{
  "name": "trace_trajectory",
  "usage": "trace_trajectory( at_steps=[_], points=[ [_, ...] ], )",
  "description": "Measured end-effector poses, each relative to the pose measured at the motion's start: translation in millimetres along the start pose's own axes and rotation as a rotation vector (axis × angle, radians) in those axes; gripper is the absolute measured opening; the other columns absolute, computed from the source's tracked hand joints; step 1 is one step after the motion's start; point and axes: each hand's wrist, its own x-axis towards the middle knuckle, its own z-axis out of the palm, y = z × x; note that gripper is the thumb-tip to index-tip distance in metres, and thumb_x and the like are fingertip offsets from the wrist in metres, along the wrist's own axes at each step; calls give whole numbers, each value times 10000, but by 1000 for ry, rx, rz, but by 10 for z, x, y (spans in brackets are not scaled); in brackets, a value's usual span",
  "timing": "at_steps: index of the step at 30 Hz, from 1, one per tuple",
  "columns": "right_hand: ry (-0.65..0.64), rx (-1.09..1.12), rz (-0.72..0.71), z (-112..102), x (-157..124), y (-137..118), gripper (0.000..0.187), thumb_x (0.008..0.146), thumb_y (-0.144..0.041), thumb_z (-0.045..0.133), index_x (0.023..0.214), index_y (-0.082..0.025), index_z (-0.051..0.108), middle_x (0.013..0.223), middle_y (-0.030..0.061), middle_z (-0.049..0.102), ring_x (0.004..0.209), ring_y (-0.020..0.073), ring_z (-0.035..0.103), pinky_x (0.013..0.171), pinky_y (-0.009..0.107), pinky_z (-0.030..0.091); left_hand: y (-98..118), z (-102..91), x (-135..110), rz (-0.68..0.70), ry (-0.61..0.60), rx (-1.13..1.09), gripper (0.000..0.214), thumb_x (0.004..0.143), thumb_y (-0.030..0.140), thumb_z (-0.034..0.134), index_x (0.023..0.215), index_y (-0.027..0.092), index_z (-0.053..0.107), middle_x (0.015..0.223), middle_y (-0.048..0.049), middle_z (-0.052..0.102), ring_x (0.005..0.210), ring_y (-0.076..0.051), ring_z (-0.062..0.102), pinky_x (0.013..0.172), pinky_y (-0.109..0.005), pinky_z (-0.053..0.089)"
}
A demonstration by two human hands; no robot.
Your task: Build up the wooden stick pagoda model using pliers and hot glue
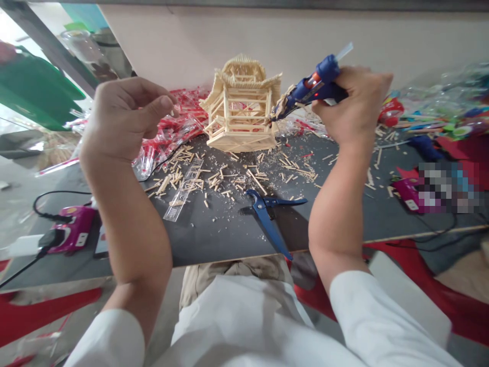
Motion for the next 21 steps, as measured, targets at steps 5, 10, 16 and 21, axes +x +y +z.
trace_trajectory(
  at_steps=[5,10,16,21],
  points=[
    [66,45,-35,20,-11,29,270,803,-175,720,1055,-241,792,1037,57,796,1034,274,719,925,372,493,-17,-4,2,1,-45,-68,844,712,818,801,1090,67,728,732,7,534,600,1,340,600,-255,431],
    [138,118,-56,34,-26,37,328,738,-127,727,1042,-218,811,991,28,800,916,237,727,831,326,510,90,14,-8,0,-25,-185,662,732,679,877,999,89,743,689,6,561,511,2,339,456,-186,260],
    [232,143,-58,54,-23,45,374,700,-97,730,1033,-240,821,968,-2,803,848,218,708,776,314,499,170,-4,-30,-21,-38,-278,474,749,546,923,932,138,766,654,5,558,465,-32,317,387,-261,207],
    [252,144,-77,43,-35,65,415,706,-88,723,1082,-235,818,963,21,799,831,225,693,745,329,494,107,-20,-30,-16,-69,-155,514,846,592,833,1038,123,747,749,-17,591,508,-37,324,414,-257,244]
  ],
)
